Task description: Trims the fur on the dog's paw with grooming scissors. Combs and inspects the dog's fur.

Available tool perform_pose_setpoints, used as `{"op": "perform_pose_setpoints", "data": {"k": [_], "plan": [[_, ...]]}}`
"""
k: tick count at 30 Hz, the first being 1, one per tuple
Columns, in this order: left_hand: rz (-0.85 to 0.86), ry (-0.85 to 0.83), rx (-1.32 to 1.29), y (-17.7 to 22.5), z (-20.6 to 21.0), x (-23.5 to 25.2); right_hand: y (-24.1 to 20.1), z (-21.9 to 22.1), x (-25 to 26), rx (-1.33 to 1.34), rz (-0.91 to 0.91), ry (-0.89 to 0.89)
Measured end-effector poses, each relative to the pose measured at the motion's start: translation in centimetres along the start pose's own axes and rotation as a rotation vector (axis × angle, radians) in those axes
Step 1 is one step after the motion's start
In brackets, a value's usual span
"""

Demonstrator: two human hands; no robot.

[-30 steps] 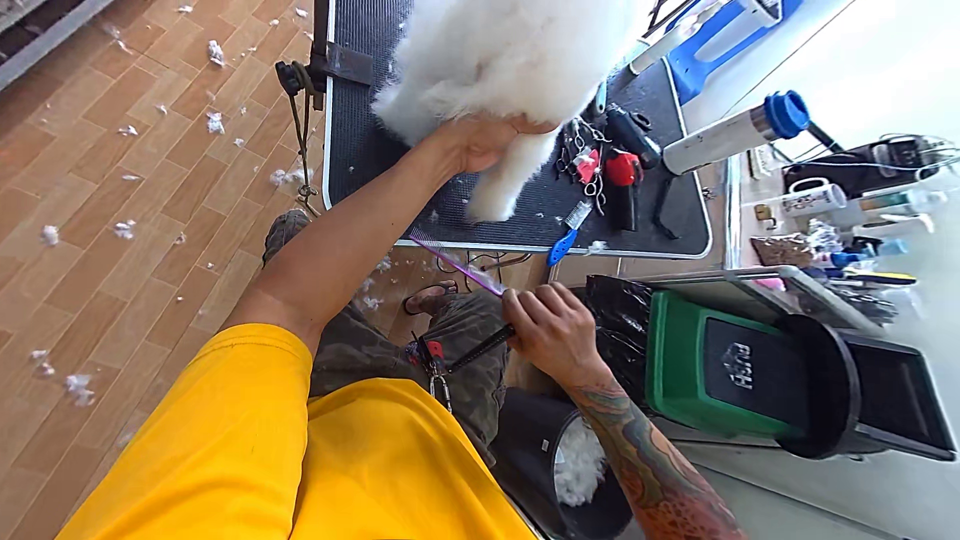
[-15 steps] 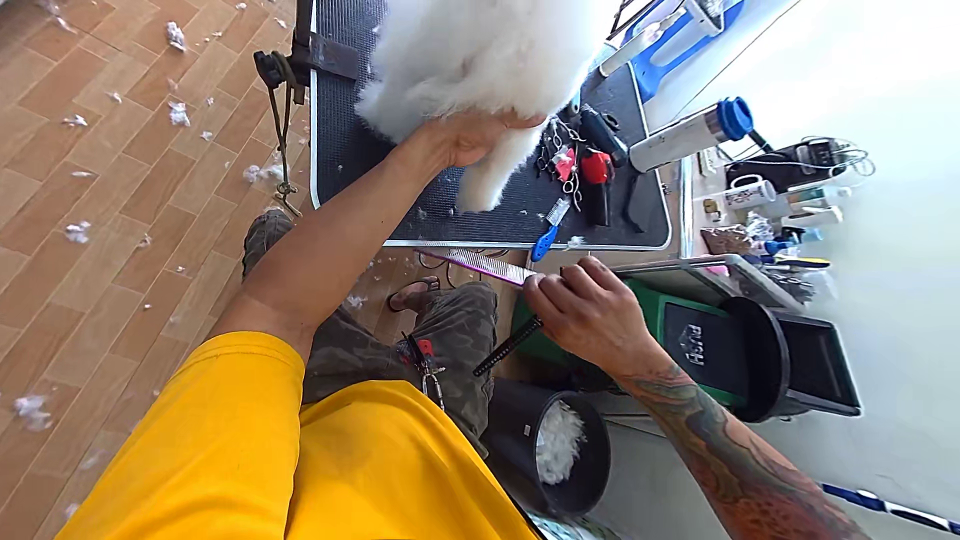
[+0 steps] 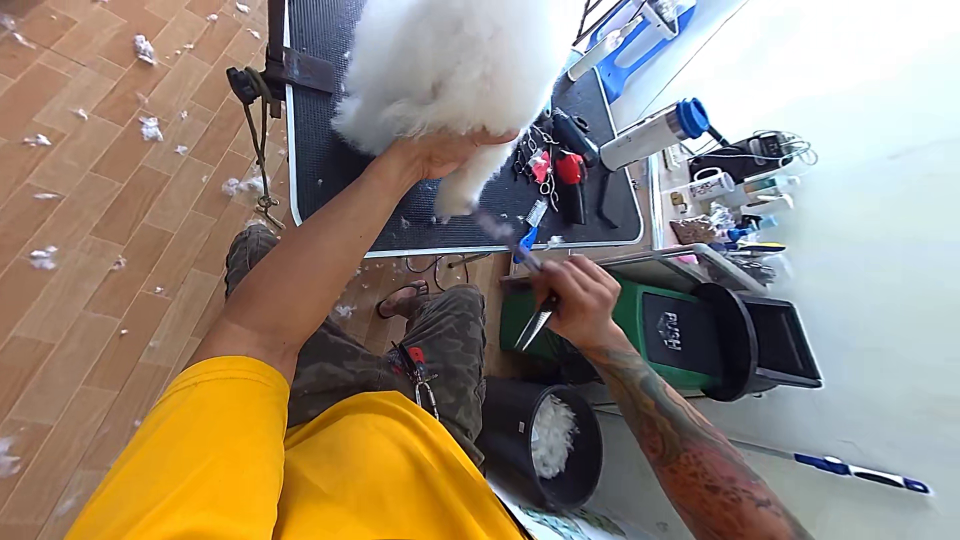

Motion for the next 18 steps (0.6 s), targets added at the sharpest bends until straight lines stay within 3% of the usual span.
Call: {"op": "perform_pose_setpoints", "data": {"k": [4,7,12,18], "plan": [[0.003,0.002,0.195,-1.9,-0.9,0.0,8.3,4.5,-1.1,0.419,0.851,-0.066],[0.003,-0.026,0.293,-2.4,-0.9,-0.5,10.3,9.0,-1.5,0.765,1.234,-0.102],[-0.009,-0.082,0.333,-2.3,-1.5,-0.5,12.6,12.6,0.3,0.916,1.442,-0.227],[0.012,-0.178,0.459,-2.5,-3.6,-0.5,16.7,13.3,3.1,0.852,1.445,-0.253]]}}
Point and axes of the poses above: each hand's wrist, its own x-axis towards the middle knuckle, its own z-axis out of the palm, y = z × x, the point moved 10 cm from there along x, towards the middle knuckle, and after that the axes turned 9 degrees about x, right-handed, at the moved point
